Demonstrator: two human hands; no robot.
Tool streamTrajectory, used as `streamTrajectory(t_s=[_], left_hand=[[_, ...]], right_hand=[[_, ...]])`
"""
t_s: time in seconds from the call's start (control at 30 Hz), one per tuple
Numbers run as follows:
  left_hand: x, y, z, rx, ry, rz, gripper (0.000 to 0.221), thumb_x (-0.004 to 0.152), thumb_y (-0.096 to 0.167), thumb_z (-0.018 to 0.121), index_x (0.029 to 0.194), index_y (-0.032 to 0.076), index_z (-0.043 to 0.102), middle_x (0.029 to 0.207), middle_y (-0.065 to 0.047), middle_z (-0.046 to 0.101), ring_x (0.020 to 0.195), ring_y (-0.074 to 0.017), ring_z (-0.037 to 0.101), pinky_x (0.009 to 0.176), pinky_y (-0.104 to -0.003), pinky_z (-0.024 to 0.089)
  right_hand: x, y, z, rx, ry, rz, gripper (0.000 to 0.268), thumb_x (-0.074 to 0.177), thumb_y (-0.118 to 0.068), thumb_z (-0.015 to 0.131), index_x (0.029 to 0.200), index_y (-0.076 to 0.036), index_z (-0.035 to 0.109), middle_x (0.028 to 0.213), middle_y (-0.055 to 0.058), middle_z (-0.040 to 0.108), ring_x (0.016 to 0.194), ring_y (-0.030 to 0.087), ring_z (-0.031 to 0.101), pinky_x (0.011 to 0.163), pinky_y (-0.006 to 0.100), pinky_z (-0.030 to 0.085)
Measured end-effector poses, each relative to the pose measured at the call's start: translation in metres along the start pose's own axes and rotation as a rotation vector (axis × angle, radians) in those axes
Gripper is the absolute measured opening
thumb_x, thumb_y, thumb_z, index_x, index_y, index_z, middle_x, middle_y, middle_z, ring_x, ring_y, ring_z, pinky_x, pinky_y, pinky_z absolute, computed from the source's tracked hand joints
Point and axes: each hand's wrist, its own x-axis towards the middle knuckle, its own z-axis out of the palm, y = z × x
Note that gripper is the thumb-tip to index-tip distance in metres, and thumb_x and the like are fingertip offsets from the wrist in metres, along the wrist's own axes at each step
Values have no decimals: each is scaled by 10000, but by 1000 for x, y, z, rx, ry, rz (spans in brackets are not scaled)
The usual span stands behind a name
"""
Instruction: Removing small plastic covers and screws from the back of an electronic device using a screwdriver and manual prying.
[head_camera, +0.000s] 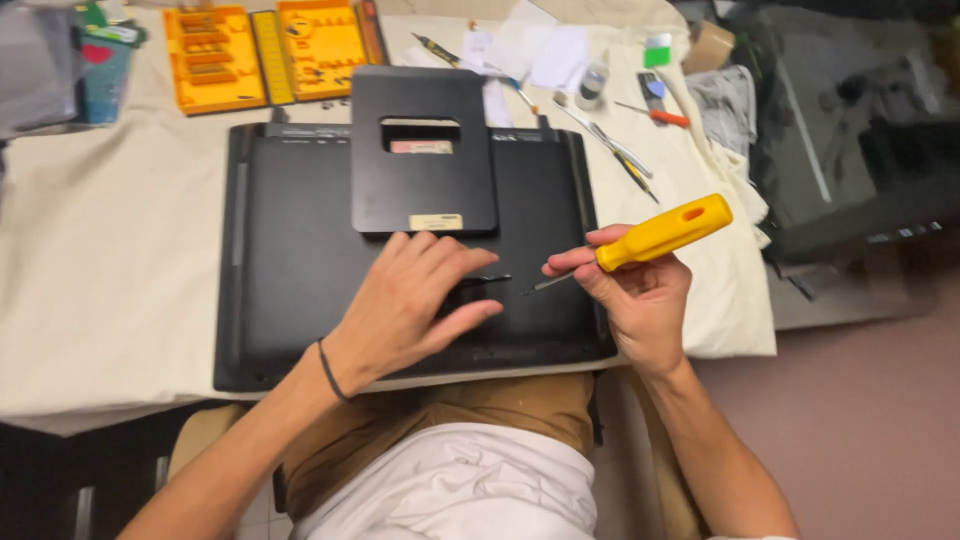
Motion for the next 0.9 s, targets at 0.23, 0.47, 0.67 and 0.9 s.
streamTrajectory(t_s=[0.23, 0.47, 0.67, 0.9], left_hand=[[-2, -15, -29, -91, 111, -118, 246, 1123, 363, 718, 1234, 147, 757, 960, -6, 648, 866, -238, 604, 798, -367, 454], [-30, -66, -70, 40, 111, -252, 138, 1113, 287, 726, 1129, 166, 791, 887, -2, 683, 866, -238, 637, 816, -370, 458], [-18, -168, -82, 275, 74, -452, 118, 1039, 305, 840, 1050, 191, 809, 927, 4, 715, 959, -245, 652, 881, -408, 460], [27, -230, -53, 362, 80, -603, 264, 1162, 326, 692, 1034, 144, 836, 1027, -81, 803, 954, -370, 671, 760, -523, 421]], right_hand=[[54, 0, 67, 80, -86, -45, 259, 1044, 1, 730, 1264, 72, 614, 1071, 323, 831, 1002, 366, 862, 1000, 444, 694], [73, 9, 99, 32, -98, -38, 267, 1021, 36, 738, 1248, 96, 612, 1015, 320, 835, 962, 354, 867, 971, 430, 700], [65, 20, 94, 1, -46, 21, 282, 1000, 69, 734, 1256, 101, 620, 1019, 303, 839, 979, 355, 868, 1001, 427, 691], [41, 4, 84, 21, 33, 112, 211, 1049, -6, 741, 1231, -4, 634, 1025, 198, 831, 928, 370, 869, 980, 470, 740]])
